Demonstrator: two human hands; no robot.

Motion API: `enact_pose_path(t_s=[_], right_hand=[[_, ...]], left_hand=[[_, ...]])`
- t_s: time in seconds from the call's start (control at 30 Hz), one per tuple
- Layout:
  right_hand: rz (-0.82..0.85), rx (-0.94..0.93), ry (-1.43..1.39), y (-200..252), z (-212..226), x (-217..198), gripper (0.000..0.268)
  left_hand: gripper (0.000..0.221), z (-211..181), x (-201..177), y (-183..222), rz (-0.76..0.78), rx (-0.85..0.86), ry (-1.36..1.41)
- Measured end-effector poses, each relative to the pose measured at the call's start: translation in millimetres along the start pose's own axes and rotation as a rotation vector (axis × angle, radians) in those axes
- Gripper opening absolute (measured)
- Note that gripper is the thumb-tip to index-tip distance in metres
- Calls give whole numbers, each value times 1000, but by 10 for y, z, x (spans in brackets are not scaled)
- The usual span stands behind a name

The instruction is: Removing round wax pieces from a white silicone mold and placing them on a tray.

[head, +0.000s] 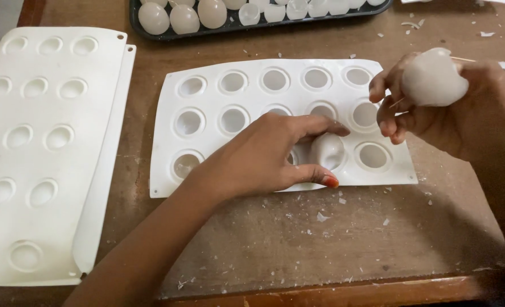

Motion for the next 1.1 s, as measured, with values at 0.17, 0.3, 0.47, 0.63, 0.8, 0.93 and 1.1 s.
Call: enact_pose_path(t_s=[0.17, 0.3, 0.47, 0.63, 0.8, 0.93, 1.1], right_hand=[[11, 2, 145, -87, 219, 59, 37], [-147, 96, 161, 115, 243, -410, 43], [-372, 746, 1352, 201, 107, -352, 41], [-149, 1075, 1575, 146, -70, -220, 52], [-103, 736, 1164, 138, -39, -311, 35], [-216, 839, 1229, 143, 27, -161, 38], [-150, 800, 1143, 127, 50, -98, 36]], left_hand=[[48, -14, -85, 37, -104, 103, -39], [29, -133, -127, 55, -156, 155, -192], [27, -202, -131, 62, -162, 138, -168], [26, -240, -98, 38, -51, -21, -148], [19, -280, 13, 70, -43, 49, -189], [19, -278, 168, 65, -40, -20, -224], [14, -261, 305, 9, -72, -3, -393]])
Point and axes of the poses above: each hand's wrist, its own y-axis away from the middle knuckle, its own x-axis out of the palm, z = x × y, the point moved 5 cm from there along -y, towards the middle knuckle, and after that the axes turned 1 degree about -y, right-handed, at the moved point
